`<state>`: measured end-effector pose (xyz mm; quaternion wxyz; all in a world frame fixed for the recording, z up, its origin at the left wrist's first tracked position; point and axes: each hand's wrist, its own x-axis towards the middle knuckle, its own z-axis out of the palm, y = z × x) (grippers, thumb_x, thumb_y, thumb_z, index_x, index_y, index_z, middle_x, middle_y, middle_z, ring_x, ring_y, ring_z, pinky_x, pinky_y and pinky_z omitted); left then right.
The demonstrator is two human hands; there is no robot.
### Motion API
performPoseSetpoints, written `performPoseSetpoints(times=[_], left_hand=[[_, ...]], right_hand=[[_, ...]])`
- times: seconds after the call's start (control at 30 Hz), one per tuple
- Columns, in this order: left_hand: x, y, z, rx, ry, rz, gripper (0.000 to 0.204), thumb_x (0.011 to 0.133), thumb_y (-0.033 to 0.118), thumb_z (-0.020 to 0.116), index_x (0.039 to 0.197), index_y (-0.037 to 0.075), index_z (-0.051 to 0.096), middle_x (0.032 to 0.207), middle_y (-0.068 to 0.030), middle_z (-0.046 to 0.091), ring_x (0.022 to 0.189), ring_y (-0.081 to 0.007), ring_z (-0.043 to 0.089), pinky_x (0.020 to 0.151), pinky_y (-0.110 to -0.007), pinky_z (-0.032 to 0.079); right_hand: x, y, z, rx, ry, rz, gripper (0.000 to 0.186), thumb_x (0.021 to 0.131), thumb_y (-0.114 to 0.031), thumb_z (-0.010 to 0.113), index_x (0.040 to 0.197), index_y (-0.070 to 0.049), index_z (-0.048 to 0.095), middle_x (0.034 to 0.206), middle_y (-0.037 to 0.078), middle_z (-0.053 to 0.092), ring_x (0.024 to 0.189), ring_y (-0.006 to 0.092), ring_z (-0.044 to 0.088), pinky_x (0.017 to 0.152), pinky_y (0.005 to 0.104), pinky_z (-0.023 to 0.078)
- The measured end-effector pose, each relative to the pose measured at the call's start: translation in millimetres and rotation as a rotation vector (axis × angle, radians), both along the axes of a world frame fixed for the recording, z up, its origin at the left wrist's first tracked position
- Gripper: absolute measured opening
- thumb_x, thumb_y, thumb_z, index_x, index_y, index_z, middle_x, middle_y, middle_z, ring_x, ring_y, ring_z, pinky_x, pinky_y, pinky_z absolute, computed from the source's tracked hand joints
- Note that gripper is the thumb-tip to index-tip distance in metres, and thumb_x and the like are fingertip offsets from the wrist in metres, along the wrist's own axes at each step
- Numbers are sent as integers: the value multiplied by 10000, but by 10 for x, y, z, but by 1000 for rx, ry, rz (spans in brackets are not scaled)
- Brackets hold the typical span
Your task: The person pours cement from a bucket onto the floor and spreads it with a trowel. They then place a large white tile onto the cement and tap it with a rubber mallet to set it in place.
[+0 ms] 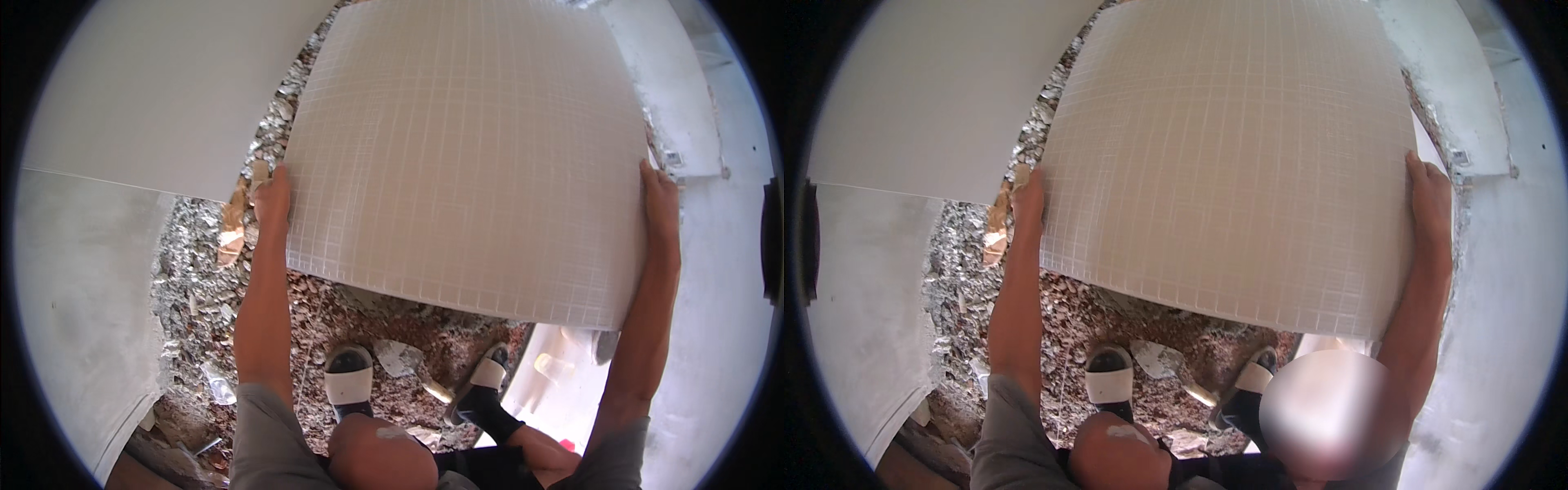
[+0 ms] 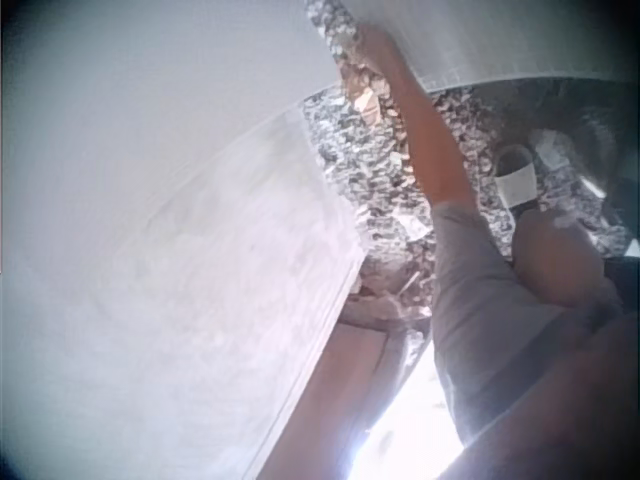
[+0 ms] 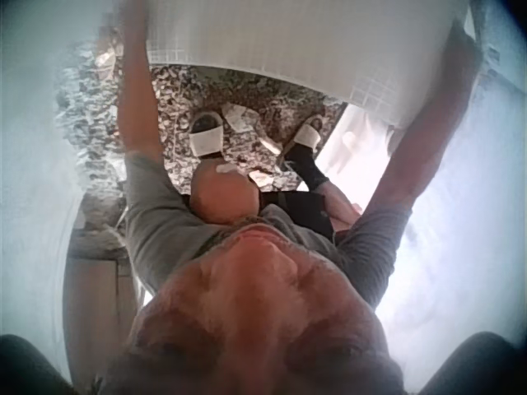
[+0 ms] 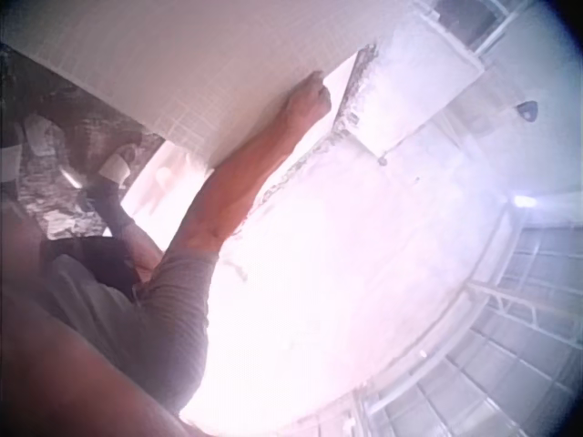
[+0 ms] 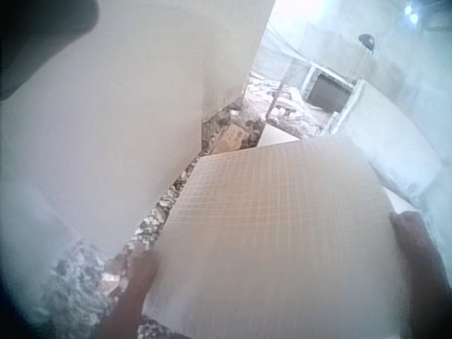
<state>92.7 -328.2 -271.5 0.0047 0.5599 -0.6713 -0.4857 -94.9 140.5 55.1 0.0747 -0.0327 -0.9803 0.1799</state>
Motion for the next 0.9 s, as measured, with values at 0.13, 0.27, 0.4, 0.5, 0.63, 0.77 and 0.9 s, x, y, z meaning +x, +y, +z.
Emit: performPoseSetpoints(times=[0.13, 0.27, 0.4, 0.5, 0.63, 0.77, 0.9], left_hand=[[313, 578, 219, 191, 215, 163, 649, 819, 518, 584, 1022, -96, 644, 997, -193, 650, 896, -294, 598, 837, -412, 444], [348, 1027, 624, 124, 377, 189, 557, 828, 457, 657, 910, -93, 637, 887, -124, 637, 802, -219, 548, 754, -373, 443], [218, 1265, 1252, 189, 758, 135, 496, 850, 419, 660, 928, -71, 650, 906, -117, 655, 819, -195, 576, 786, -341, 475], [42, 1442, 1922, 150, 912, 107, 495, 853, 395, 666, 985, -82, 643, 964, -139, 663, 832, -206, 615, 793, -327, 502], [-125, 1601, 2982, 156, 1075, 5, 522, 852, 393, 668, 1015, -101, 628, 981, -151, 663, 845, -229, 634, 799, -336, 513], [-201, 1808, 3936, 149, 1209, -89, 551, 848, 400, 673, 1048, -109, 608, 1032, -170, 646, 891, -245, 631, 804, -341, 513], [-149, 2114, 4422, 129, 1317, -69, 578, 853, 410, 670, 1102, -103, 577, 1112, -179, 612, 943, -234, 616, 813, -332, 510]], right_hand=[[609, 384, 306, -259, 44, -77, 469, 922, -358, 557, 957, 104, 628, 801, 76, 631, 710, 121, 543, 658, 265, 434], [1175, 758, 787, -145, 209, -79, 433, 928, -349, 563, 918, 79, 626, 753, 23, 589, 687, 91, 490, 628, 240, 408], [1600, 1266, 1314, -36, 453, -50, 427, 919, -376, 575, 875, 46, 622, 700, 16, 536, 664, 101, 447, 602, 260, 394], [1916, 1691, 1659, -169, 613, -45, 438, 914, -387, 571, 874, 45, 624, 692, 33, 525, 658, 117, 441, 603, 292, 407], [2218, 2100, 2166, -380, 769, -115, 486, 893, -405, 595, 954, 76, 637, 757, 71, 605, 713, 138, 540, 663, 289, 461], [2493, 2355, 2681, -556, 843, -83, 457, 887, -394, 611, 952, 58, 641, 786, 82, 634, 711, 125, 572, 659, 280, 478], [2825, 2548, 3003, -554, 954, -81, 445, 898, -401, 603, 939, 40, 644, 768, 63, 632, 682, 113, 560, 637, 268, 471]])
